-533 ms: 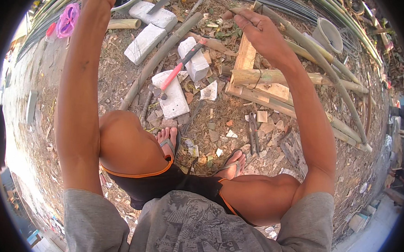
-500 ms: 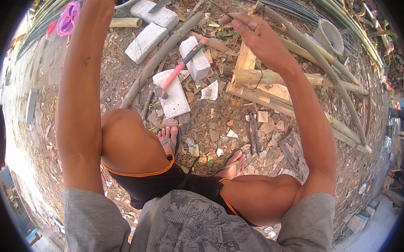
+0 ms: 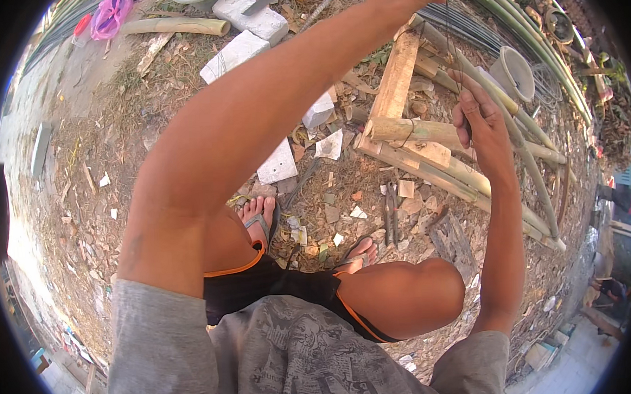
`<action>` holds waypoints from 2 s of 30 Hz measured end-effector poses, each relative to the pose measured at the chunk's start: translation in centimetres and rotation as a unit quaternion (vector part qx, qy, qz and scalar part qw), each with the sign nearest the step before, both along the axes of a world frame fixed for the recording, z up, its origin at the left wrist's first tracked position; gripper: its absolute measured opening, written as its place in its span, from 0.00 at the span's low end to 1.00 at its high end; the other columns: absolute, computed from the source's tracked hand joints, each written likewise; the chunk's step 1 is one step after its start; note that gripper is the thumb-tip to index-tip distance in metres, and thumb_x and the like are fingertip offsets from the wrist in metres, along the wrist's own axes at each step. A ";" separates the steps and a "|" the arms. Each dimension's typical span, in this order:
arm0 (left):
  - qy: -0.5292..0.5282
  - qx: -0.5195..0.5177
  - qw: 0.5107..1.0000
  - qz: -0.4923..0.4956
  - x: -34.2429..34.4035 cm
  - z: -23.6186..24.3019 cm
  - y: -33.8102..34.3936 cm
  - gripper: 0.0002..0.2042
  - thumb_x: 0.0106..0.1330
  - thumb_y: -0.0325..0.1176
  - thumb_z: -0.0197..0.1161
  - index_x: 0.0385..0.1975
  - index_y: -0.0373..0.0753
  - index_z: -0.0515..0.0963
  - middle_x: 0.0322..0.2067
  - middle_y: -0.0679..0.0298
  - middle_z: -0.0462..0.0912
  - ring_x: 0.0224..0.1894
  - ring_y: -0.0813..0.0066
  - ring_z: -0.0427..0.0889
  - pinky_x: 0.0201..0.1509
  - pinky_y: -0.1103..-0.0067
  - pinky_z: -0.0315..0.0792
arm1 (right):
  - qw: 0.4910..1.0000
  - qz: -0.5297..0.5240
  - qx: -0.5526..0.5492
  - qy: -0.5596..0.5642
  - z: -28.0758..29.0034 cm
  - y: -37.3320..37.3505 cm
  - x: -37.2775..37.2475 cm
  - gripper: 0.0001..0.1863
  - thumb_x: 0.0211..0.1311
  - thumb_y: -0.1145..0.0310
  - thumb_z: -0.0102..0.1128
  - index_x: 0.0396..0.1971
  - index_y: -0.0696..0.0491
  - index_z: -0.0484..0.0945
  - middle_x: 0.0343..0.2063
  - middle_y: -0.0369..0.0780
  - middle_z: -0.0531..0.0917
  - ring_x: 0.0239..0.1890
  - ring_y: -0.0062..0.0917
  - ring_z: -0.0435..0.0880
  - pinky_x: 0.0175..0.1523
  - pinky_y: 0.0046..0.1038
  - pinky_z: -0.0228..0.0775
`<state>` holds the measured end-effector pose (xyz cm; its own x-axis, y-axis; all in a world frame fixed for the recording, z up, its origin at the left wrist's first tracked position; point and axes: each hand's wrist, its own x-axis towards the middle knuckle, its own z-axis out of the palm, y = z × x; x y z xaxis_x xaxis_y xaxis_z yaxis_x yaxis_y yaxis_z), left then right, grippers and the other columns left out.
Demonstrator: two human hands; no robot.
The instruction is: The person secures bamboo poles together using wire and pliers, then uses a hand saw to cut a wooden beam while crouching on the ground.
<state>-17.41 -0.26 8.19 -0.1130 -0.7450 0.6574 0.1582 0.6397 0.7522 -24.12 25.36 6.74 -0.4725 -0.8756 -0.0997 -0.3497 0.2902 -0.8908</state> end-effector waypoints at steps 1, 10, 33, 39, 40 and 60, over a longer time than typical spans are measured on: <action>0.035 0.128 0.981 -0.141 -0.7 -0.2 2.4 0.12 0.73 0.35 0.65 0.42 0.29 0.84 0.29 0.54 0.88 0.30 0.69 0.87 0.36 0.69 0.78 | 0.999 -0.025 0.021 0.007 0.2 1.8 -1.8 0.24 0.84 0.54 0.51 0.70 0.50 0.75 0.25 0.28 0.70 0.24 0.09 0.64 0.27 0.16 0.57; 0.018 0.610 0.789 -0.072 7.0 -23.9 9.8 0.15 0.73 0.39 0.64 0.46 0.32 0.84 0.27 0.63 0.83 0.28 0.73 0.80 0.33 0.71 0.74 | 0.836 -0.047 0.243 0.490 -1.1 9.8 -13.2 0.15 0.75 0.64 0.58 0.56 0.41 0.87 0.42 0.48 0.90 0.45 0.50 0.88 0.51 0.48 0.78; -0.490 0.293 0.814 -0.106 1.5 -38.4 15.9 0.16 0.71 0.42 0.66 0.48 0.35 0.84 0.32 0.61 0.84 0.32 0.69 0.82 0.36 0.67 0.76 | 0.744 0.013 0.399 0.535 -7.5 5.6 -19.1 0.16 0.68 0.68 0.61 0.52 0.39 0.89 0.37 0.49 0.89 0.41 0.48 0.89 0.48 0.50 0.80; -0.515 0.267 0.807 -0.108 2.0 -39.1 16.4 0.16 0.71 0.42 0.66 0.48 0.36 0.84 0.33 0.60 0.85 0.34 0.68 0.83 0.36 0.66 0.76 | 0.800 0.056 0.300 0.517 -8.6 3.1 -19.4 0.14 0.70 0.68 0.61 0.50 0.40 0.90 0.37 0.49 0.89 0.40 0.49 0.88 0.47 0.50 0.79; -0.518 0.263 0.807 -0.107 2.1 -39.2 16.5 0.16 0.71 0.43 0.66 0.48 0.36 0.84 0.34 0.60 0.85 0.34 0.67 0.83 0.36 0.66 0.76 | 0.808 0.071 0.284 0.511 -8.9 2.7 -19.5 0.14 0.71 0.67 0.62 0.50 0.39 0.90 0.37 0.48 0.90 0.40 0.49 0.88 0.46 0.50 0.79; -0.552 0.216 0.800 -0.092 3.1 -39.9 21.0 0.17 0.69 0.45 0.67 0.49 0.40 0.84 0.38 0.58 0.86 0.38 0.64 0.84 0.39 0.63 0.78 | 0.800 0.301 0.437 0.281 -14.5 -6.4 -20.2 0.17 0.67 0.67 0.64 0.54 0.41 0.90 0.46 0.46 0.91 0.49 0.36 0.90 0.58 0.38 0.78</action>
<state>-14.31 20.69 -31.69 -0.5806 -0.7800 -0.2335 -0.6943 0.3246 0.6423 -44.33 18.94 -7.73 -0.1773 -0.6731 -0.7180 -0.9339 0.3452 -0.0930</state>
